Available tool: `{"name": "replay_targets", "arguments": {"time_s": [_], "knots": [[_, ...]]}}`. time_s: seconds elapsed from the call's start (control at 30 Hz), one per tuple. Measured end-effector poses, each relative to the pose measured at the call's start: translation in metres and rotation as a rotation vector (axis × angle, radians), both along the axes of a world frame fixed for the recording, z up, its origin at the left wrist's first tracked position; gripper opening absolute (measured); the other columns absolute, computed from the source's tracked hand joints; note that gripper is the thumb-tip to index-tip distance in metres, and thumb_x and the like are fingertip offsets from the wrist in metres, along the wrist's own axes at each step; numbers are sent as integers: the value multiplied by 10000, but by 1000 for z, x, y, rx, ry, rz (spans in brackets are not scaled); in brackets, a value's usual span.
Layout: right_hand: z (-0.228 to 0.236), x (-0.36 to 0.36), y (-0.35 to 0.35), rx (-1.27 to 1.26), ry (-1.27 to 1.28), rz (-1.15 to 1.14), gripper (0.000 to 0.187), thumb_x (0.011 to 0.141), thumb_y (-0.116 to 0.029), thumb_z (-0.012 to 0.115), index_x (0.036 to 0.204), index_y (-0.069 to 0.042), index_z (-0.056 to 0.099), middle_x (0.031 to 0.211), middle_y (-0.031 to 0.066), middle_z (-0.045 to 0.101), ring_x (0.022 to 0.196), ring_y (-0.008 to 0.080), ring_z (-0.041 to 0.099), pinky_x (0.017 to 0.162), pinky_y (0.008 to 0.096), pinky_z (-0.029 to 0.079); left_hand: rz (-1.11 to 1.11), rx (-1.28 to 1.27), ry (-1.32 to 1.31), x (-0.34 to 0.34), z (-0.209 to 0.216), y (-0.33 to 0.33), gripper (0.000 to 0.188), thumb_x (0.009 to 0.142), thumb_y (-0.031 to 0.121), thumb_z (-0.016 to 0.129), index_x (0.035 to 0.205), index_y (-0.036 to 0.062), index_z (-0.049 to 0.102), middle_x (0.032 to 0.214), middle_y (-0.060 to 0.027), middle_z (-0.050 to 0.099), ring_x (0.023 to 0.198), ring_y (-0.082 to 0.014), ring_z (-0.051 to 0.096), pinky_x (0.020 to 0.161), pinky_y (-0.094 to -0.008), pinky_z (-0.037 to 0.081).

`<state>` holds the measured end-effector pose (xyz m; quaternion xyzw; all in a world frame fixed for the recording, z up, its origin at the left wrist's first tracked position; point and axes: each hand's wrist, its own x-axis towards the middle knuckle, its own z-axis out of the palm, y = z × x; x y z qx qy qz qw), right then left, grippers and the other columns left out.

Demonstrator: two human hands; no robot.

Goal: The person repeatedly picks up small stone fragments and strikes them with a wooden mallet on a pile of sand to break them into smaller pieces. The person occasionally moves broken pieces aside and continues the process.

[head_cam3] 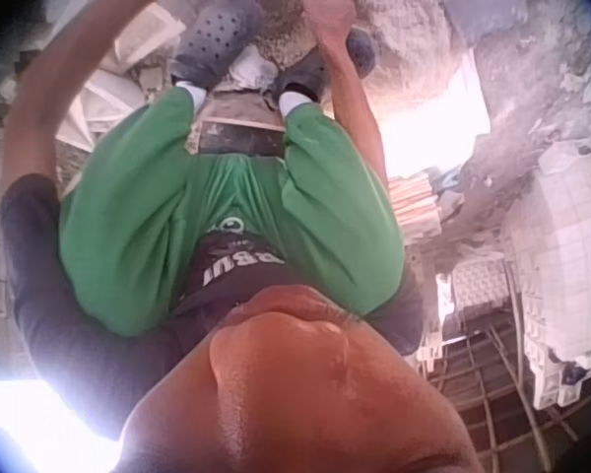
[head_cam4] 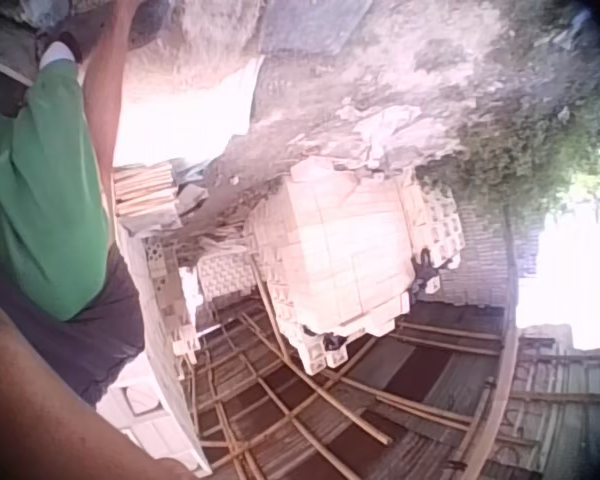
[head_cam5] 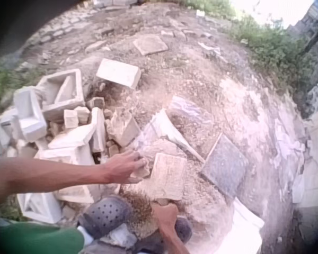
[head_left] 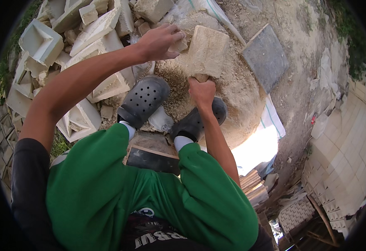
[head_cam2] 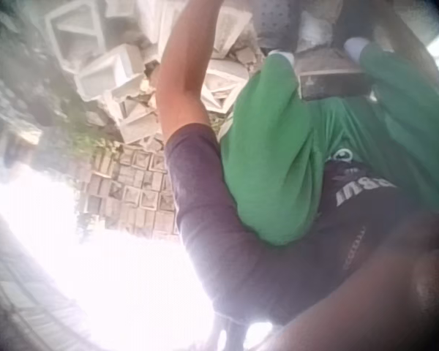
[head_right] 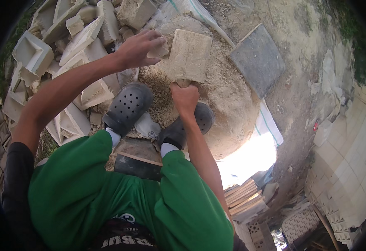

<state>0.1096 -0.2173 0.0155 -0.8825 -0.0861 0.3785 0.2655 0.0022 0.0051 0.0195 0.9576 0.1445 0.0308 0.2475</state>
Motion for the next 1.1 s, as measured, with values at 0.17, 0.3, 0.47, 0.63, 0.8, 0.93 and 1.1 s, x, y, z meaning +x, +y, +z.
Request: {"name": "replay_targets", "arguments": {"time_s": [0.17, 0.3, 0.47, 0.63, 0.8, 0.93, 1.1], "knots": [[-16, -8, -10, 244, -207, -16, 294, 803, -216, 756, 869, 62, 686, 667, 90, 669, 525, 179, 651, 532, 322, 513, -3, -10, -18, -4, -3, 2, 624, 789, 281, 803, 1340, 76, 593, 1286, -97, 581, 1183, -304, 594, 947, -407, 537], [3, -2, -3, 547, -277, -74, 274, 803, -201, 745, 859, 60, 685, 667, 87, 667, 555, 176, 663, 548, 323, 520, -3, -25, -14, -8, -1, 4, 624, 782, 277, 811, 1333, 75, 597, 1285, -94, 584, 1173, -304, 598, 946, -403, 539], [-14, 1, -11, 172, -153, 59, 322, 784, -230, 747, 855, 76, 678, 668, 100, 671, 576, 180, 677, 577, 322, 534, -2, -27, -16, 0, -2, 2, 629, 774, 277, 818, 1326, 72, 599, 1283, -93, 588, 1170, -301, 598, 947, -401, 539], [3, 2, -1, 23, -87, 51, 446, 754, -294, 762, 958, 94, 680, 793, 208, 700, 769, 320, 707, 737, 394, 536, 5, -24, -31, -3, -5, 3, 628, 769, 271, 821, 1320, 64, 600, 1281, -92, 591, 1167, -302, 598, 953, -399, 534], [17, 7, 4, 469, -323, -24, 342, 772, -253, 754, 839, 75, 678, 637, 97, 664, 568, 186, 677, 577, 325, 530, 10, -21, -61, -8, -8, 5, 654, 762, 283, 823, 1321, 52, 574, 1260, -111, 601, 1159, -310, 599, 964, -404, 524], [-2, 10, -3, 408, -316, 45, 317, 770, -246, 746, 815, 59, 676, 630, 102, 664, 566, 187, 672, 582, 331, 532, 43, -50, -67, -4, -7, 4, 664, 756, 301, 825, 1296, 46, 534, 1191, -136, 631, 1135, -326, 610, 955, -419, 523], [9, 25, 4, -29, -32, 42, 397, 769, -267, 753, 950, 77, 673, 774, 190, 707, 655, 241, 715, 652, 359, 556, 37, -59, -15, -4, -5, 5, 612, 758, 308, 823, 1226, 49, 525, 1148, -135, 646, 1111, -331, 623, 935, -424, 528]]}}
